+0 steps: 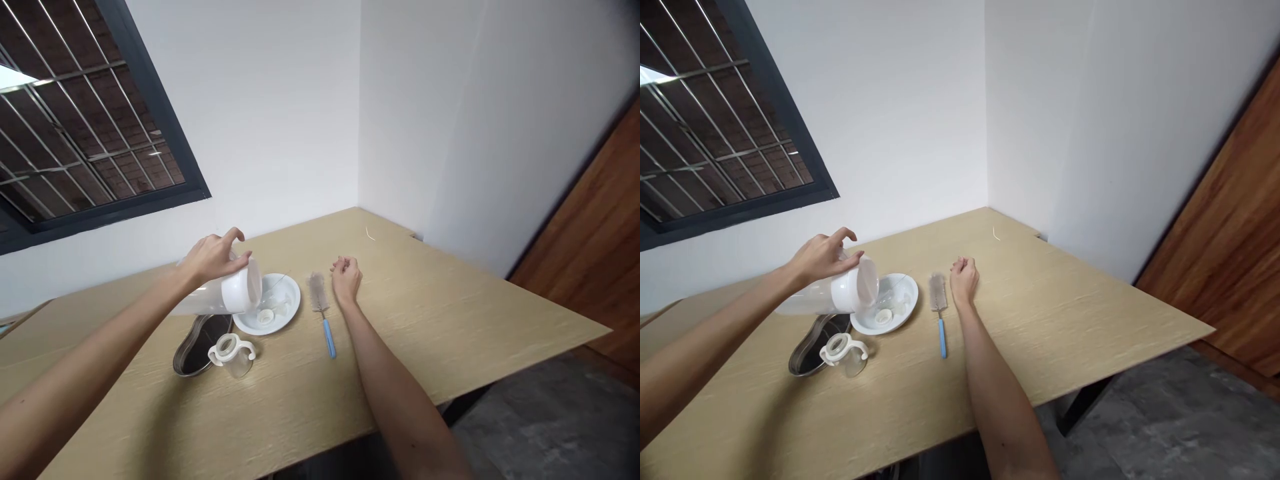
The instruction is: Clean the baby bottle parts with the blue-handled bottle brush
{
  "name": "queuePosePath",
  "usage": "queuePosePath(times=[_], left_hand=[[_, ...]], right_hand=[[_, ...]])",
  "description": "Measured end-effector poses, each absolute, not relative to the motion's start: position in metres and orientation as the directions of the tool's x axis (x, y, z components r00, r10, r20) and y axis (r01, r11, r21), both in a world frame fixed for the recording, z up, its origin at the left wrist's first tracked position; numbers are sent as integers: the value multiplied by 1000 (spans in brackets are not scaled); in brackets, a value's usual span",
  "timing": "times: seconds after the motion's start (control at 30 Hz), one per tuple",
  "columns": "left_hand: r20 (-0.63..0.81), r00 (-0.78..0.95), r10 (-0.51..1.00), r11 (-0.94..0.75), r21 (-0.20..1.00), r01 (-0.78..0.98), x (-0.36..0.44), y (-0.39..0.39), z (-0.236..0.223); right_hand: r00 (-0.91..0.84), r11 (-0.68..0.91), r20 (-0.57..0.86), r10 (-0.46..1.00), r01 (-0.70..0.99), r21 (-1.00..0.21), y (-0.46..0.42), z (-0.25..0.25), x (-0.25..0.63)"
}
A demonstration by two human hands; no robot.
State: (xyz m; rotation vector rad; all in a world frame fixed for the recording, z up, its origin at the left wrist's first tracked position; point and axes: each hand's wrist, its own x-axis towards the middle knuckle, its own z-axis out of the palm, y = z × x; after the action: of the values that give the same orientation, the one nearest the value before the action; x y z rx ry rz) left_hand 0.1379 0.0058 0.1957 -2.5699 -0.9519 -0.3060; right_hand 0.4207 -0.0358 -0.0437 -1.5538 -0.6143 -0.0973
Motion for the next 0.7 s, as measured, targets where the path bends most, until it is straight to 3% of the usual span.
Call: queuePosePath(times=[0.3, 0.7], left_hand=[[348, 800, 489, -761, -277, 586, 181, -4, 186], [355, 747, 562, -663, -347, 663, 156, 24, 186]], right_hand=[[859, -131, 439, 265, 483, -866, -40, -40, 419], [861, -113, 432, 270, 473, -874, -38, -42, 420]])
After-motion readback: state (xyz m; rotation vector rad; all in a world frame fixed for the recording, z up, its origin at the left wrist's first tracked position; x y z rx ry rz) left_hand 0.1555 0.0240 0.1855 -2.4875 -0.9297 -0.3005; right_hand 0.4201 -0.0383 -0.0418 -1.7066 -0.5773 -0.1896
